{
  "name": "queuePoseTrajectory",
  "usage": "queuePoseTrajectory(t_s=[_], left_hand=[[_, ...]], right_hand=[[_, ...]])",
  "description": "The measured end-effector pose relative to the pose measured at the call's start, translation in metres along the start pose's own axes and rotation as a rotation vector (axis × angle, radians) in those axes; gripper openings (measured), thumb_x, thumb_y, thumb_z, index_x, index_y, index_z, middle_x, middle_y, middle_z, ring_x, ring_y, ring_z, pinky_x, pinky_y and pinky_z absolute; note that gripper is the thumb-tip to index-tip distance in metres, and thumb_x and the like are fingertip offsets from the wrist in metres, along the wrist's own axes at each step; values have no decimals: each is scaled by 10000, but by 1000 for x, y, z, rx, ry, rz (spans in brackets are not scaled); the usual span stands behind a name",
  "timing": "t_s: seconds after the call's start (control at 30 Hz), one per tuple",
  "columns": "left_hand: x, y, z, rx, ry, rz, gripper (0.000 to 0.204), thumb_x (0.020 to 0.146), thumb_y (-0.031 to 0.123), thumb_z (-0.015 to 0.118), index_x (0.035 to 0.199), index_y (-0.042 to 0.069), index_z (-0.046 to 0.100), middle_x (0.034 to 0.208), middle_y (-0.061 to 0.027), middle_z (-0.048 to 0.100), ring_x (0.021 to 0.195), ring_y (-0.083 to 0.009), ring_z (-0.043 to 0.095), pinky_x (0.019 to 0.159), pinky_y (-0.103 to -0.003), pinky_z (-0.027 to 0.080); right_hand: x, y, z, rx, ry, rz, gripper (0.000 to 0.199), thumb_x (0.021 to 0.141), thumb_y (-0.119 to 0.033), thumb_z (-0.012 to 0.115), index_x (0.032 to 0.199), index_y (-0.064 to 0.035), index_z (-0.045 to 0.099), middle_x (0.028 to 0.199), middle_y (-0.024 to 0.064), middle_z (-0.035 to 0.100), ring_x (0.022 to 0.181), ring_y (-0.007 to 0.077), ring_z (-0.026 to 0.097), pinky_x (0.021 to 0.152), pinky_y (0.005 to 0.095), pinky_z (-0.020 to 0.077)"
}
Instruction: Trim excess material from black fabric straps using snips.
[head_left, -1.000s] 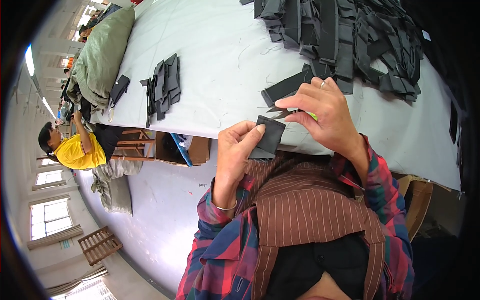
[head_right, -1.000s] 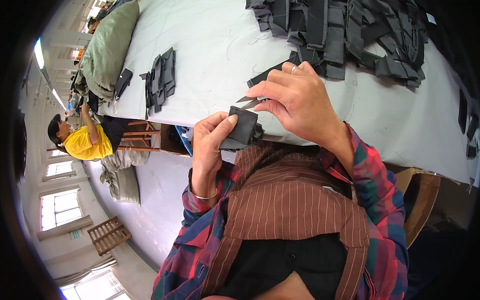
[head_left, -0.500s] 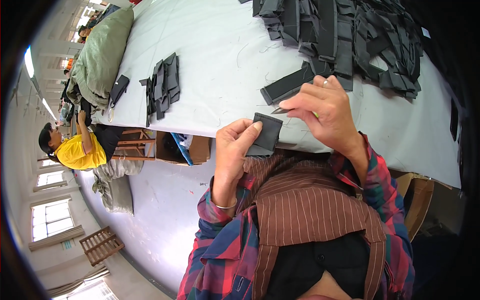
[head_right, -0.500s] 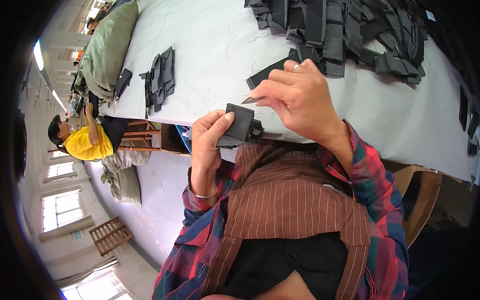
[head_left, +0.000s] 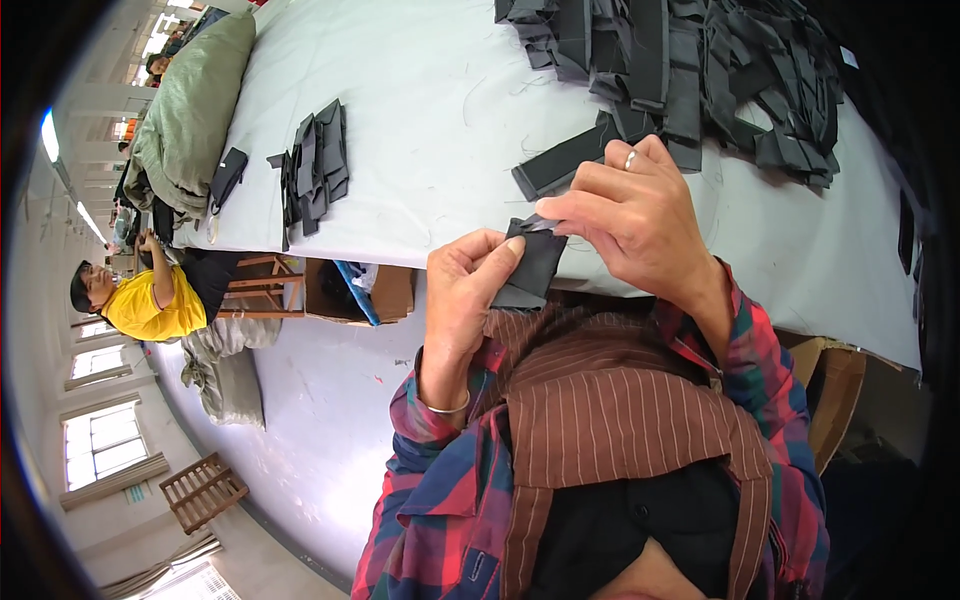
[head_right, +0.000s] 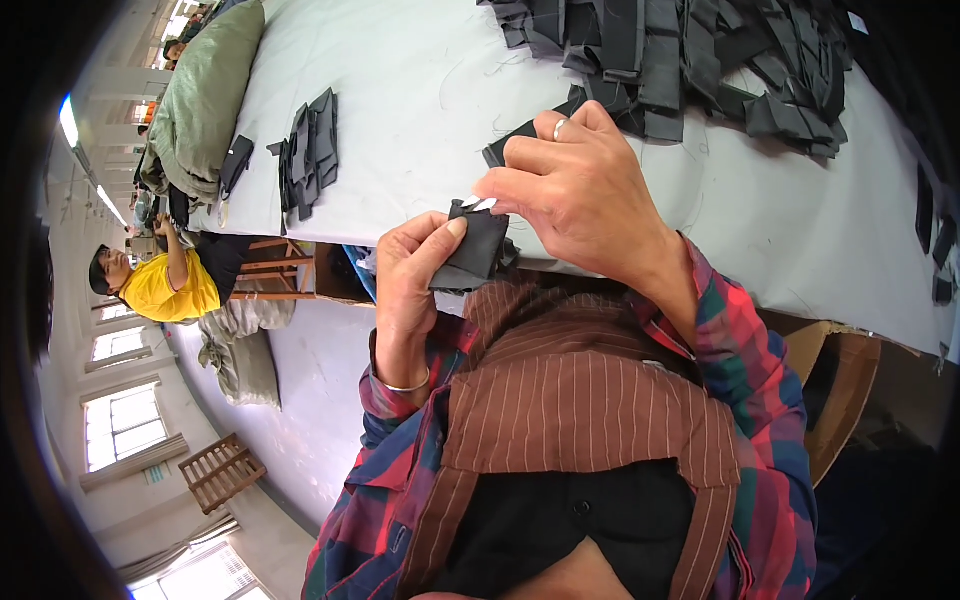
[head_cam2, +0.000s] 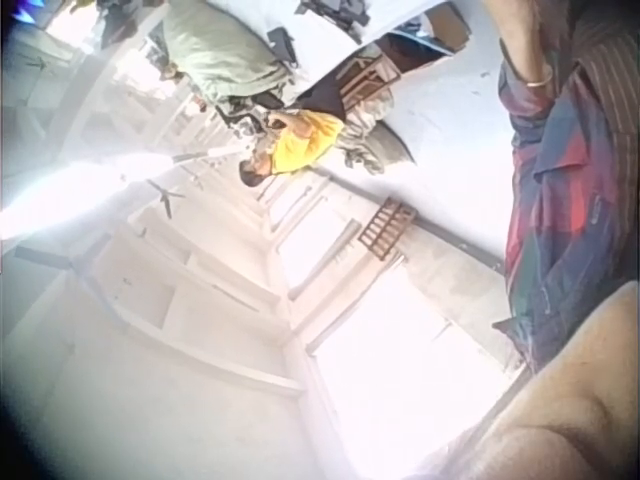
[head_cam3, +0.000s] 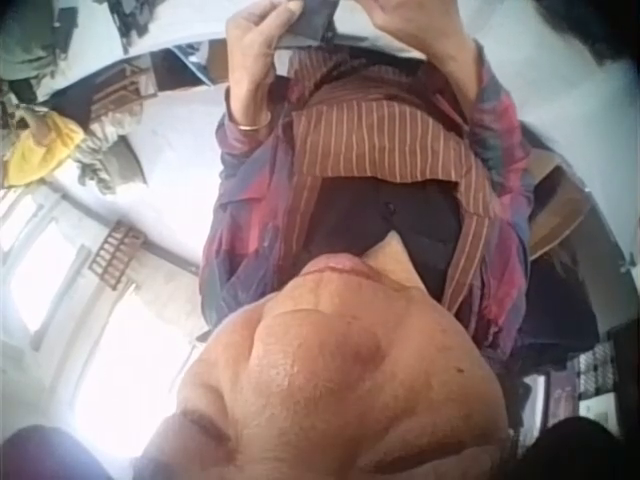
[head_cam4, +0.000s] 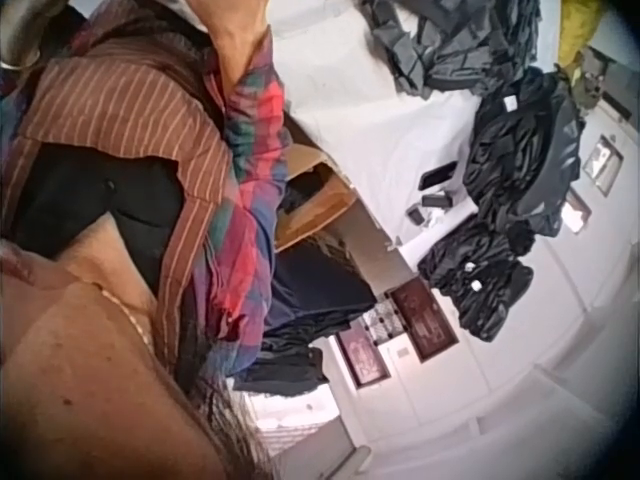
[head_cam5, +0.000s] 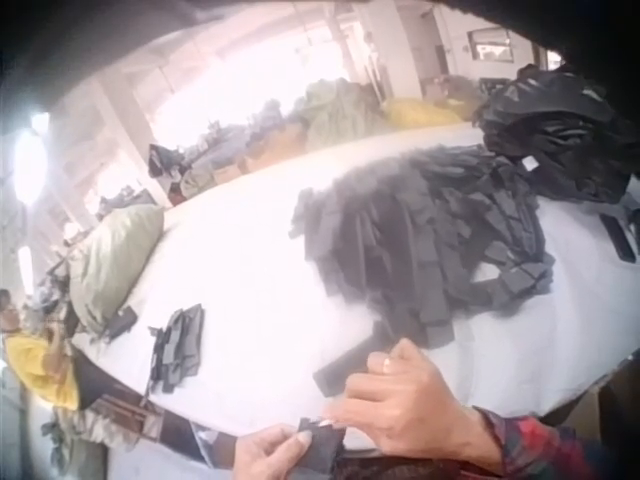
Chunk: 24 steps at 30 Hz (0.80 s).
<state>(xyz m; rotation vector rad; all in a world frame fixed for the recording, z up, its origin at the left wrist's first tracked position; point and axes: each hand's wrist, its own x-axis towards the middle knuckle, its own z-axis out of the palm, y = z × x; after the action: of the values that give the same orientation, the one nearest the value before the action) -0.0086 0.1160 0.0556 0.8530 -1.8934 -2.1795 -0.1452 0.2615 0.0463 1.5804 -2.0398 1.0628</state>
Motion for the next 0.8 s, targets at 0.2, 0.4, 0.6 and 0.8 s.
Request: queuePoseTrajectory(t_s=[0.2,0.4,0.6,0.8], left_hand=[[2,0,1,-35,15,13,157,868,98,629,757,-12,639,660,10,597,571,-27,502,507,-181,384],[9,-8,-10,-107,33,2,130,866,91,627,792,-11,656,704,3,625,609,-34,527,566,-179,410],[12,-5,-10,-104,6,9,149,872,116,621,807,-15,654,712,-5,633,613,-38,535,573,-183,415],[13,-4,-9,-79,19,-5,160,870,128,627,806,-17,651,717,-9,635,615,-39,535,572,-180,408]], right_hand=[[-1,3,0,70,10,24,168,702,-146,737,865,-159,703,672,-26,543,612,177,417,619,307,294],[-16,11,-6,132,57,206,183,686,-166,758,855,-168,688,659,-46,523,606,171,437,604,295,301],[-20,9,-11,135,-14,139,245,655,-122,768,889,-147,701,689,-37,561,630,176,412,607,310,272],[-17,8,-5,103,39,79,254,639,-134,778,881,-166,708,681,-54,561,608,172,396,605,308,263]])
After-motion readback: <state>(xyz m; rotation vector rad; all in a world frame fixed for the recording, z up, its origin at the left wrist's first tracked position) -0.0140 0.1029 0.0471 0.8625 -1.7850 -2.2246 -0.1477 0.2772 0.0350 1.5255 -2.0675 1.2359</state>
